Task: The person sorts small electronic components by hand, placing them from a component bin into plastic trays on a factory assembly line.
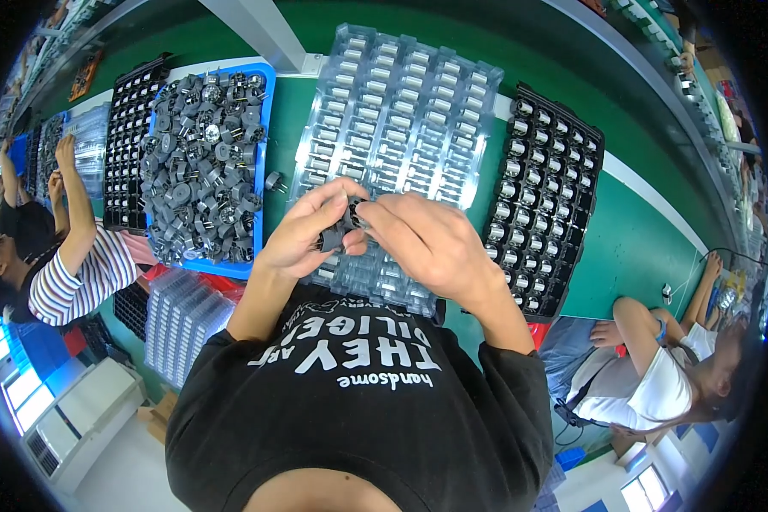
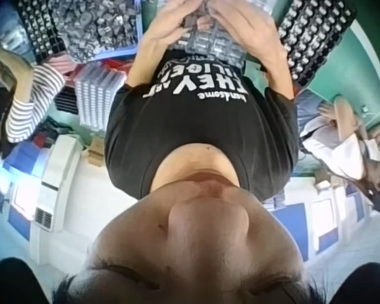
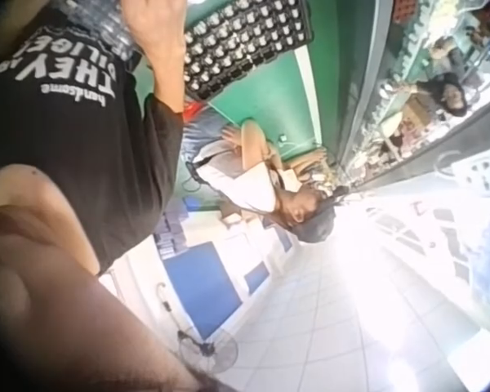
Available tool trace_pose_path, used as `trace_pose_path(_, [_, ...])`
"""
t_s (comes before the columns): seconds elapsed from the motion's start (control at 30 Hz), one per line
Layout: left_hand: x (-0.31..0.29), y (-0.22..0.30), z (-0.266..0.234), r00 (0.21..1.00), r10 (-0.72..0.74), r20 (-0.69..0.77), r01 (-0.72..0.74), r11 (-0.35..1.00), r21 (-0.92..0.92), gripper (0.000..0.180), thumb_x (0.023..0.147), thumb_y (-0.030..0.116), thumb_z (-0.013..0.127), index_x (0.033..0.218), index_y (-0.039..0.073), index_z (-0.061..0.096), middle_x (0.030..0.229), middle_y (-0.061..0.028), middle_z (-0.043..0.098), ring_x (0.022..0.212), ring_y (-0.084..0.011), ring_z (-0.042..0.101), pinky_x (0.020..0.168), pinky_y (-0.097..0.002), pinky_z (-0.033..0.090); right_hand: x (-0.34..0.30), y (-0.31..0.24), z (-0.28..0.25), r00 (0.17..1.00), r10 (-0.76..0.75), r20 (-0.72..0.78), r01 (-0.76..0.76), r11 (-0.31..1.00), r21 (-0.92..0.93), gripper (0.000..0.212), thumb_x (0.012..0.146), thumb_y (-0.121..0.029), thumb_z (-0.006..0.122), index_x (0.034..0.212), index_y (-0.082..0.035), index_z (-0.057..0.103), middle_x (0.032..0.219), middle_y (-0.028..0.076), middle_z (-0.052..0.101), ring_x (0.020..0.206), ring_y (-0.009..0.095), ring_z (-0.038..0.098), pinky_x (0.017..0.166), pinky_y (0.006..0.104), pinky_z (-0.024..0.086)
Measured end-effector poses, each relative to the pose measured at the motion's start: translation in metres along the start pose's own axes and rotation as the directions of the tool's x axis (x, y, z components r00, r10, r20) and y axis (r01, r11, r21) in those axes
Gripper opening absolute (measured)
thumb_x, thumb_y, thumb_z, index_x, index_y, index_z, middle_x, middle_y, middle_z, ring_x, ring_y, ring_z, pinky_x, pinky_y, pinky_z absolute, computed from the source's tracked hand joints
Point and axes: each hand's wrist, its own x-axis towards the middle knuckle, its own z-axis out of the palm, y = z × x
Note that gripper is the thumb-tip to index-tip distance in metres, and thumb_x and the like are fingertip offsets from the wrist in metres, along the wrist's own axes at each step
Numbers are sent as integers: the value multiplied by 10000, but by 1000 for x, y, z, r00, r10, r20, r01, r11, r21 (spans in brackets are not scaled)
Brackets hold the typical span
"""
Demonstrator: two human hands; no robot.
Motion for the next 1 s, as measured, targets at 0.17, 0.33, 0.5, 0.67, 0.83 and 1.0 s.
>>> trace_pose_path(0.17, [0, -3, 1, 1000, 4, -4, -4, 1000, -3, 272, 1040, 242, 526, 1164, 0, 529, 938, -54, 543, 728, -137, 507, 675, -333, 439, -2, -1, 0, 1000, 9, -6, -9, 999, -35, 334, 719, 32, 776, 1033, 25, 662, 899, 122, 680, 707, 247, 678, 550, 328, 537])
trace_pose_path(0.33, [1, -3, 3, 1000, -1, -19, 1, 1000, 0, 268, 1039, 238, 528, 1161, -1, 528, 937, -58, 544, 724, -137, 509, 674, -334, 445, -4, 0, -2, 1000, 2, -7, -3, 999, -45, 332, 714, 20, 784, 1025, 19, 665, 904, 115, 684, 705, 236, 676, 546, 318, 528])
trace_pose_path(0.5, [4, -7, 5, 1000, 2, -12, -2, 1000, 5, 254, 1039, 228, 527, 1164, 7, 530, 941, -59, 548, 723, -141, 510, 668, -334, 442, -7, 0, -5, 1000, 8, -17, -9, 999, -51, 327, 721, 11, 782, 1027, 16, 667, 910, 111, 685, 718, 236, 677, 551, 316, 526])
trace_pose_path(0.67, [3, -14, 5, 998, 24, -59, -25, 999, -20, 219, 1042, 217, 516, 1158, 31, 523, 970, -64, 564, 728, -142, 508, 665, -334, 439, -15, 0, -7, 989, 141, 51, -141, 990, 4, 381, 760, 4, 767, 1131, -13, 685, 942, 118, 667, 765, 249, 687, 624, 323, 569])
trace_pose_path(0.83, [12, -24, 25, 988, 54, -146, -41, 995, 88, 193, 1043, 188, 511, 1163, 36, 514, 952, -71, 566, 760, -145, 534, 659, -325, 467, -30, -15, 10, 849, 457, -264, -399, 883, 245, 237, 786, 26, 757, 1020, 11, 726, 931, 124, 675, 764, 212, 685, 630, 295, 558])
trace_pose_path(1.0, [22, -27, 37, 988, -83, -129, 88, 995, 40, 263, 1049, 237, 453, 1200, 34, 524, 1029, -128, 593, 805, -189, 542, 647, -321, 440, -54, -13, -8, 723, 537, -435, -534, 834, 143, 70, 813, 45, 697, 867, 1, 696, 878, 127, 705, 764, 224, 682, 688, 300, 545])
